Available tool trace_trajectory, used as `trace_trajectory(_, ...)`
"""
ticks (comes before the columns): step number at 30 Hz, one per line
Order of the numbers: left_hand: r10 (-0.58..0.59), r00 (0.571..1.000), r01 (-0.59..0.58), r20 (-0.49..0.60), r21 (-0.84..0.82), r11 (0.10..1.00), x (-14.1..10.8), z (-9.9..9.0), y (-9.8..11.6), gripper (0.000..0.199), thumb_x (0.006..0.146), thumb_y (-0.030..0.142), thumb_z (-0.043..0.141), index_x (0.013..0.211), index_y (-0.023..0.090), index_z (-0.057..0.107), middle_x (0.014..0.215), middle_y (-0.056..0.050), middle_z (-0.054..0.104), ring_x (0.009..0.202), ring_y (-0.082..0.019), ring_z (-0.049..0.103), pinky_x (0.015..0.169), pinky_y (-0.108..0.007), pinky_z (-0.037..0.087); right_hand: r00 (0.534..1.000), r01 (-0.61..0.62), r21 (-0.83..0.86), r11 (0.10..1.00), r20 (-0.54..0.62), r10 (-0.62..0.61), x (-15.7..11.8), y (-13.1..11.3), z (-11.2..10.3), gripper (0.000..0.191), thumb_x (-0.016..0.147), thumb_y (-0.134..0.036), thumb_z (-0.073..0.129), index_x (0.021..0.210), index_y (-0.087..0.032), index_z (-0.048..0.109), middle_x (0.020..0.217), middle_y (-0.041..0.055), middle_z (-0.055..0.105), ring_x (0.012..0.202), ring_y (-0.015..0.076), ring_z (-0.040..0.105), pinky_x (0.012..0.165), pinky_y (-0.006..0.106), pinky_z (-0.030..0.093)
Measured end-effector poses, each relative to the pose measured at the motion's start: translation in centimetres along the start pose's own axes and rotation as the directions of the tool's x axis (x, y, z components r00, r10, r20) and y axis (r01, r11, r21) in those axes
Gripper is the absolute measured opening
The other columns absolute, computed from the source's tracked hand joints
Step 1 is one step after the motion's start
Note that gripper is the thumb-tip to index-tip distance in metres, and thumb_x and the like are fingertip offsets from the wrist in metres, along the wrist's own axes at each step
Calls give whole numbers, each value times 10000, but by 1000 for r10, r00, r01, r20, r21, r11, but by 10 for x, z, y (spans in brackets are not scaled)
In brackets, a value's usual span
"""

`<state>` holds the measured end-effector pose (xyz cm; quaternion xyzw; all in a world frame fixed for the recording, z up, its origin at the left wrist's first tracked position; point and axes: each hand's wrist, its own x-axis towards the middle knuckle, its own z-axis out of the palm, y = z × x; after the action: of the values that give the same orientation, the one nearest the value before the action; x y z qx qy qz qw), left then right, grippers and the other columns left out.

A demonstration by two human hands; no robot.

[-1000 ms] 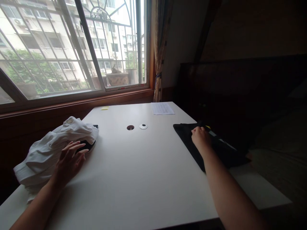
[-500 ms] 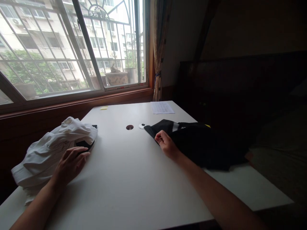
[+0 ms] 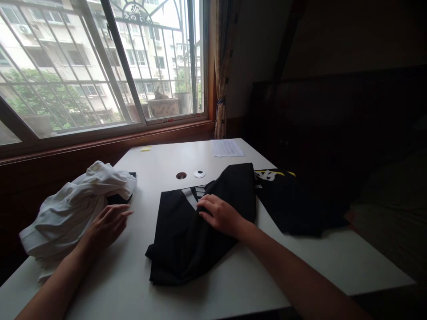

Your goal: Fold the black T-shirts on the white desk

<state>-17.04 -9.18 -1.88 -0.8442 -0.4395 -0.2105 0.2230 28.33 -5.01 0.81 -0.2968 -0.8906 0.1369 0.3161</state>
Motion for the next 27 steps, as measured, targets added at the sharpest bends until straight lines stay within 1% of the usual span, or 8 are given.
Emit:
trace_trajectory(2, 16, 1000, -16, 13, -16, 1000, 2, 0, 2, 302, 948, 194, 566, 1215, 271, 683, 1243, -88, 655, 1096, -266, 640, 923, -422, 565, 998, -70, -126, 990, -3, 70, -2, 18, -1, 329, 929, -171, 631, 1248, -251, 632, 1171, 83, 652, 1069, 225, 619, 947, 385, 511)
trace_trajectory(5, 24, 999, -23, 25, -39, 999, 4, -1, 5, 311, 958, 192, 560, 1238, 269, 673, 1228, -93, 659, 1085, -256, 645, 912, -414, 578, 992, -112, -241, 964, 35, 124, -5, 36, -1, 351, 943, -194, 622, 1284, -277, 641, 1199, 79, 653, 1093, 242, 600, 952, 410, 503)
trace_trajectory(7, 12, 1000, -10, 28, -57, 998, 4, -1, 4, 314, 960, 193, 559, 1241, 274, 672, 1208, -89, 670, 1066, -250, 651, 893, -405, 587, 989, -117, -258, 959, 57, 136, -5, 41, 1, 295, 957, -216, 612, 1240, -278, 669, 1146, 67, 662, 1051, 232, 605, 917, 384, 508)
trace_trajectory(10, -16, 999, 19, 35, -98, 995, 4, -1, 2, 310, 963, 212, 552, 1238, 285, 676, 1181, -80, 687, 1047, -248, 655, 862, -390, 596, 986, -118, -250, 961, 87, 143, -3, 41, 4, 152, 956, -198, 605, 1055, -250, 709, 1028, 45, 649, 959, 193, 618, 809, 298, 508)
trace_trajectory(15, -31, 999, 38, 39, -178, 983, 15, 2, 12, 273, 978, 225, 534, 1191, 265, 700, 1099, -79, 705, 995, -236, 641, 850, -382, 581, 986, -109, -292, 950, 94, 141, -2, 39, 6, 51, 917, -176, 630, 937, -217, 653, 974, 29, 625, 891, 170, 616, 743, 265, 483)
trace_trajectory(21, 32, 994, 3, 107, -317, 948, 56, 6, 60, 280, 1011, 213, 513, 1226, 280, 680, 1142, -70, 695, 1041, -226, 613, 882, -394, 561, 996, 39, -225, 974, -68, -56, 0, 29, 1, 88, 864, -144, 621, 888, -228, 610, 915, 41, 636, 949, 223, 584, 896, 377, 489)
trace_trajectory(24, 93, 984, -25, 151, -403, 915, 86, 10, 89, 297, 996, 168, 518, 1222, 275, 678, 1190, -78, 685, 1091, -232, 597, 922, -413, 554, 973, 106, -144, 984, -188, -132, 1, 22, -3, 158, 829, -105, 600, 910, -237, 569, 1005, 60, 639, 1009, 241, 579, 934, 420, 488)
trace_trajectory(27, 158, 967, -52, 197, -457, 888, 119, 17, 117, 345, 962, 123, 540, 1238, 280, 675, 1224, -82, 678, 1115, -239, 585, 921, -397, 558, 954, 183, -36, 982, -235, -186, 1, 18, -4, 226, 811, -76, 577, 950, -245, 520, 1088, 65, 640, 1034, 232, 595, 958, 428, 487)
